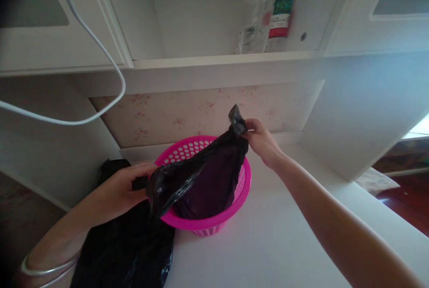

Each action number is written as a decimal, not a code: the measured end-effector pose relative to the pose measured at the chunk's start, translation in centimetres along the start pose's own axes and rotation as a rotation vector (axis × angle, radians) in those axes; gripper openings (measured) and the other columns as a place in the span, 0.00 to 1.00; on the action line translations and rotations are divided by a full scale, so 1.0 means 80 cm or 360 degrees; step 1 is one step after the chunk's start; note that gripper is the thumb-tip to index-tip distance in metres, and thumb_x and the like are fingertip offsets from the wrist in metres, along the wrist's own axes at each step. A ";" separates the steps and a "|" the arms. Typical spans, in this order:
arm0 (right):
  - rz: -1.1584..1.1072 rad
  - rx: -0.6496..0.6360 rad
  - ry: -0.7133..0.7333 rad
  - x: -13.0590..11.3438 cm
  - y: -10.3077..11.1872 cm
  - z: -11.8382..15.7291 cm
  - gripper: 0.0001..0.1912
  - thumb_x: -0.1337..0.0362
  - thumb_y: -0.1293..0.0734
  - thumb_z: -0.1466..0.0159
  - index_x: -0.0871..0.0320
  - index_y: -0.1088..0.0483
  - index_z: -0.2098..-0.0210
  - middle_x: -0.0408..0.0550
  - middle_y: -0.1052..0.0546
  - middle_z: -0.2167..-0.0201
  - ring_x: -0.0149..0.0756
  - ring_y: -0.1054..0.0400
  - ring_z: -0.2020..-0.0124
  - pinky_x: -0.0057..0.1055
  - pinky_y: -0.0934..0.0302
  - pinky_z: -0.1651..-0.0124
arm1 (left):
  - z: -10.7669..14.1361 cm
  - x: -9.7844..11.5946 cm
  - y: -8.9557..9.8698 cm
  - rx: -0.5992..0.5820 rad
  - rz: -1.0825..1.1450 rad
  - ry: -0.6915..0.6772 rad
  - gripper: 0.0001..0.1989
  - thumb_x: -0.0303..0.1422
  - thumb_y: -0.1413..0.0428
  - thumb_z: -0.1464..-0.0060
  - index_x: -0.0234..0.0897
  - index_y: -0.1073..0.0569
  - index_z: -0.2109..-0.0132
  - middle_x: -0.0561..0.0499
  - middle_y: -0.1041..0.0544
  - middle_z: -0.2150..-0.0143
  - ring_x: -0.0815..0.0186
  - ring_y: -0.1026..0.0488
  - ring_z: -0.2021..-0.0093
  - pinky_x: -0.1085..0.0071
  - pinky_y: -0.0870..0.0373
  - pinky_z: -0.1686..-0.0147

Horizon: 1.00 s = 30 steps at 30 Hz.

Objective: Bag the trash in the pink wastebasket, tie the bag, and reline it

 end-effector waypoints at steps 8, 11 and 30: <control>0.0240 0.0802 0.1636 -0.145 0.015 0.119 0.15 0.76 0.30 0.44 0.52 0.29 0.62 0.45 0.26 0.64 0.39 0.28 0.62 0.40 0.29 0.56 | 0.010 0.063 -0.031 0.0194 -0.0013 -0.0380 0.46 0.39 0.29 0.48 0.59 0.42 0.28 0.48 0.38 0.25 0.51 0.39 0.27 0.53 0.38 0.30; 0.0671 0.0072 0.2060 -0.166 -0.021 0.151 0.11 0.78 0.35 0.41 0.58 0.27 0.63 0.48 0.23 0.69 0.38 0.27 0.68 0.38 0.27 0.60 | 0.010 0.079 -0.040 0.0055 -0.0233 -0.0623 0.20 0.30 0.38 0.37 0.56 0.24 0.42 0.53 0.33 0.29 0.58 0.35 0.30 0.60 0.37 0.31; 0.0794 -0.0260 0.1848 -0.152 -0.045 0.148 0.17 0.74 0.37 0.30 0.60 0.25 0.44 0.52 0.15 0.57 0.42 0.21 0.51 0.46 0.29 0.39 | 0.011 0.080 -0.074 0.0255 -0.0184 0.0006 0.19 0.39 0.40 0.39 0.47 0.24 0.42 0.51 0.18 0.60 0.60 0.21 0.64 0.66 0.26 0.62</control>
Point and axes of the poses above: each hand's wrist, its own z-axis away from the middle knuckle, its own y-axis out of the back of the hand, x = y × z, the point moved 5 cm from there along -z, towards the middle knuckle
